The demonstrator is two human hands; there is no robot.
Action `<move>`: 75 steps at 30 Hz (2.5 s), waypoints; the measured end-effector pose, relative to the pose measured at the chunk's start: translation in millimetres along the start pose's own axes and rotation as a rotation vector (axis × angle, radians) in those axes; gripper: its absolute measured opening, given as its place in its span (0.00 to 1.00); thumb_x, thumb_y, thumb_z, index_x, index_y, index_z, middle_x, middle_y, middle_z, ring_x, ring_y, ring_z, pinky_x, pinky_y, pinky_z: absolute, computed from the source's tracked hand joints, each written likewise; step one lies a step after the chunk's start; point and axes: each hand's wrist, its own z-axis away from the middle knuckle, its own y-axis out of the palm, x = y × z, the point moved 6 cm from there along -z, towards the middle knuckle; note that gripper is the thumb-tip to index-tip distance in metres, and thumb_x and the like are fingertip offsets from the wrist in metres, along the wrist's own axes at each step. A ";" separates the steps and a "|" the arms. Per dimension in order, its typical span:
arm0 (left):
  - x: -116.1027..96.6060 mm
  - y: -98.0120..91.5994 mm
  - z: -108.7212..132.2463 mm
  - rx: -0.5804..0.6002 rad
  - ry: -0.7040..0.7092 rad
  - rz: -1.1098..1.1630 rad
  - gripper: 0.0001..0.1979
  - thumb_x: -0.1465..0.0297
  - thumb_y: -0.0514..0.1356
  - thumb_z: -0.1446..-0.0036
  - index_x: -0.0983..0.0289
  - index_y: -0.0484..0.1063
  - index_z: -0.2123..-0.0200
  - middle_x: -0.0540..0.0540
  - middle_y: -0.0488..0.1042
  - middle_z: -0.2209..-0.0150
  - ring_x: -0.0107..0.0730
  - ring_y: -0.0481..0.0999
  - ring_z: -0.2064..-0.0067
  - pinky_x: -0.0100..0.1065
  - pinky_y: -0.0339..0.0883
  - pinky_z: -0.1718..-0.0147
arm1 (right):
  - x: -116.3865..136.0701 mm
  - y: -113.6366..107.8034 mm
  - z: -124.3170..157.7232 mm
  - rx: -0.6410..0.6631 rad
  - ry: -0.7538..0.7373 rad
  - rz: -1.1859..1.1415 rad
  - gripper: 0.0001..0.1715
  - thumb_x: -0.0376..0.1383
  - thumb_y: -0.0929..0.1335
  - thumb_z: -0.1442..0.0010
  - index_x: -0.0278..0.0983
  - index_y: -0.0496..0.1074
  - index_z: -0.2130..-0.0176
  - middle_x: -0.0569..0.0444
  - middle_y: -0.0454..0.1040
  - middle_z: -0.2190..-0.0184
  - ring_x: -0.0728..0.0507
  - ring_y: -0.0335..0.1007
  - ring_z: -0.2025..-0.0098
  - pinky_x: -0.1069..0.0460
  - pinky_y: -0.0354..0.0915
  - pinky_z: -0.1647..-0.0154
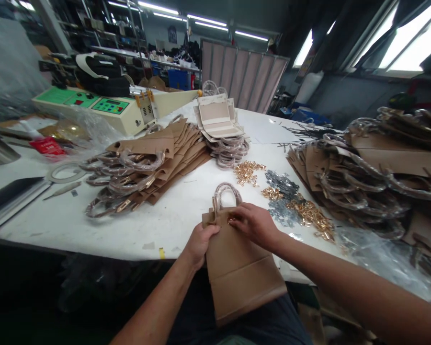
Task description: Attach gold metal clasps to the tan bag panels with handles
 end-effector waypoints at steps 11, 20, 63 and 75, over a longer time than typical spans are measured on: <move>-17.5 24.5 45.6 0.222 0.086 -0.120 0.19 0.65 0.71 0.47 0.63 0.80 0.52 0.59 0.83 0.57 0.48 0.82 0.56 0.44 0.75 0.52 | -9.5 -47.7 54.7 -0.041 0.400 -0.951 0.38 0.47 0.78 0.47 0.38 0.69 0.42 0.53 0.79 0.58 0.39 0.76 0.57 0.47 0.72 0.56; -93.9 51.6 110.2 0.008 0.554 -0.845 0.35 0.66 0.76 0.53 0.55 0.73 0.40 0.56 0.80 0.47 0.46 0.79 0.48 0.37 0.72 0.48 | 27.2 -107.9 97.5 -0.388 0.143 -0.618 0.12 0.42 0.77 0.42 0.40 0.74 0.68 0.60 0.74 0.75 0.47 0.69 0.73 0.54 0.63 0.72; -59.3 129.5 176.1 0.355 1.367 -1.378 0.12 0.78 0.63 0.42 0.67 0.78 0.54 0.59 0.83 0.57 0.40 0.78 0.59 0.40 0.71 0.61 | 70.7 -120.2 143.8 -0.286 -0.384 -0.039 0.22 0.42 0.57 0.22 0.35 0.75 0.57 0.51 0.73 0.71 0.44 0.67 0.69 0.48 0.55 0.67; -63.3 129.2 182.8 0.337 1.376 -1.423 0.11 0.78 0.62 0.40 0.67 0.77 0.54 0.61 0.82 0.55 0.41 0.79 0.54 0.39 0.73 0.57 | 76.2 -121.1 149.8 -0.340 -0.438 -0.054 0.16 0.37 0.60 0.24 0.32 0.74 0.54 0.47 0.79 0.61 0.44 0.73 0.64 0.48 0.60 0.65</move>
